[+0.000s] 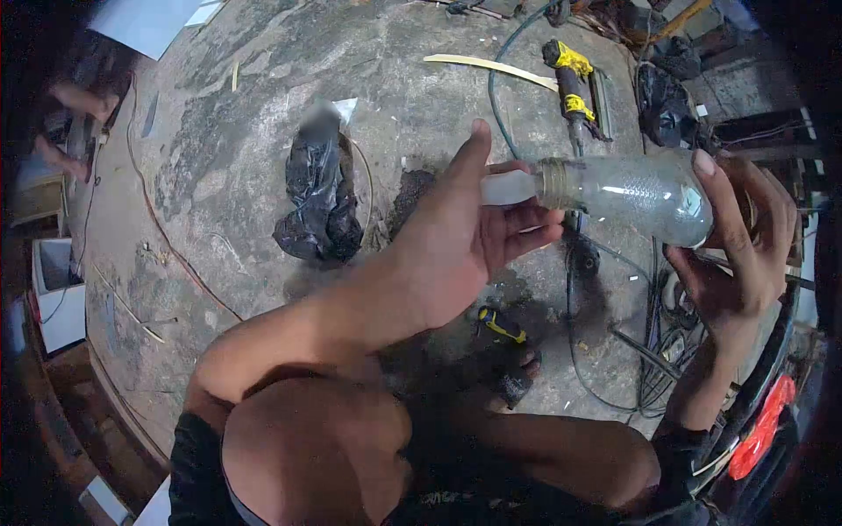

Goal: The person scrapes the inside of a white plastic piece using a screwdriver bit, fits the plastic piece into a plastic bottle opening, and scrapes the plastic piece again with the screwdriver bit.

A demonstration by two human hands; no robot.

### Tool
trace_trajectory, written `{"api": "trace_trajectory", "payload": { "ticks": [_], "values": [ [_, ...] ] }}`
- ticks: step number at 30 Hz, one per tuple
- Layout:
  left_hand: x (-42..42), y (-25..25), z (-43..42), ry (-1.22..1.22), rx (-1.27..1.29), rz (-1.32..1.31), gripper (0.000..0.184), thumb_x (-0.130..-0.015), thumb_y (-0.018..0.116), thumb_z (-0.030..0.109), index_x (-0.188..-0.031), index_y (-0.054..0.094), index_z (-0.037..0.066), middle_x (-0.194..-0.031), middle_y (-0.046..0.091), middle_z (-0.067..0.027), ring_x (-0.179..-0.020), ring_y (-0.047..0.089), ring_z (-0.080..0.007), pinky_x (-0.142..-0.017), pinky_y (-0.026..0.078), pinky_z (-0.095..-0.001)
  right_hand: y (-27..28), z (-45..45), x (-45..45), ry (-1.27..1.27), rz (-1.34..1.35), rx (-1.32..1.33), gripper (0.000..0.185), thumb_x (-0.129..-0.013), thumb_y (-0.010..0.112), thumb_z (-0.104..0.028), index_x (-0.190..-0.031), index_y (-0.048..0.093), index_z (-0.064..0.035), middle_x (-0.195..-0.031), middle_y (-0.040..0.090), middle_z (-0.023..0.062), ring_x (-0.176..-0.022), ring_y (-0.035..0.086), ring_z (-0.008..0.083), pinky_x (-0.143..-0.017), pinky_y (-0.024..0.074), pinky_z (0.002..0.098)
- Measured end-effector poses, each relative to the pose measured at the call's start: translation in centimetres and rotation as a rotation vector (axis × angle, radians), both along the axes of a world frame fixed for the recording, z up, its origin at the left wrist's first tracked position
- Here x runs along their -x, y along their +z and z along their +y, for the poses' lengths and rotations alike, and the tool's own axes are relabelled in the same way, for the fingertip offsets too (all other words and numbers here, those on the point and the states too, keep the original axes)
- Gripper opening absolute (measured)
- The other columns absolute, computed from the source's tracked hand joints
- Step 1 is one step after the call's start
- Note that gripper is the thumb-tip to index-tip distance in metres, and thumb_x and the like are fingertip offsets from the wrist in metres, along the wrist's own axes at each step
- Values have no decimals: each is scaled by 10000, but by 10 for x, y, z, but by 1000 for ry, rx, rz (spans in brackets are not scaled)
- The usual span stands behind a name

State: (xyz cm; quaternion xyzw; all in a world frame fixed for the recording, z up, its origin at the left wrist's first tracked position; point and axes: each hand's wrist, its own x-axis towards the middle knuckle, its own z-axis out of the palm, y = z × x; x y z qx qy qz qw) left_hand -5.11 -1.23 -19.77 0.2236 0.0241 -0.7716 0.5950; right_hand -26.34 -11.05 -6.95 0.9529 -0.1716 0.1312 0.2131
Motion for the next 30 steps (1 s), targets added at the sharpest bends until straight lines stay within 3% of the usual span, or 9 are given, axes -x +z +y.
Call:
{"api": "trace_trajectory", "payload": {
  "ticks": [14, 19, 23, 26, 30],
  "values": [
    [2, -5, -2, 4, -26, 57, 511, -937, 478, 504, -1076, 602, 28, -926, 678, -79, -809, 660, -202, -840, 547, -397, 0, -4, 5, -17, 6, -3, 742, -491, 800, -143, -1211, 630, -91, -1111, 608, 146, -1023, 568, 318, -907, 453, 399],
    [2, -5, -2, 1, -26, 33, 536, -937, 459, 523, -1084, 600, 27, -918, 678, -78, -817, 664, -201, -845, 546, -388, 2, -2, -1, 2, -52, 22, 769, -406, 789, -90, -1163, 668, -154, -1043, 638, 116, -930, 587, 294, -835, 465, 373],
    [1, -2, -4, -21, -62, 9, 553, -939, 446, 533, -1088, 598, 23, -914, 679, -81, -822, 667, -201, -847, 545, -376, -2, -4, -1, 25, -74, 47, 774, -401, 806, -72, -1158, 672, -167, -1043, 639, 115, -939, 589, 295, -831, 473, 369],
    [4, 8, -6, 13, -121, 12, 483, -950, 405, 549, -967, 508, 77, -807, 582, -74, -758, 632, -225, -772, 559, -381, 2, 1, -3, -9, -40, 86, 786, -392, 813, -51, -1153, 676, -186, -1040, 642, 109, -945, 589, 293, -842, 477, 365],
    [4, 6, -8, 9, -142, 6, 483, -951, 404, 549, -970, 511, 78, -805, 580, -74, -763, 626, -221, -772, 556, -380, -2, 0, -4, -10, -75, 79, 807, -388, 815, -22, -1163, 669, -193, -1054, 644, 100, -968, 584, 288, -873, 472, 365]
  ]
}}
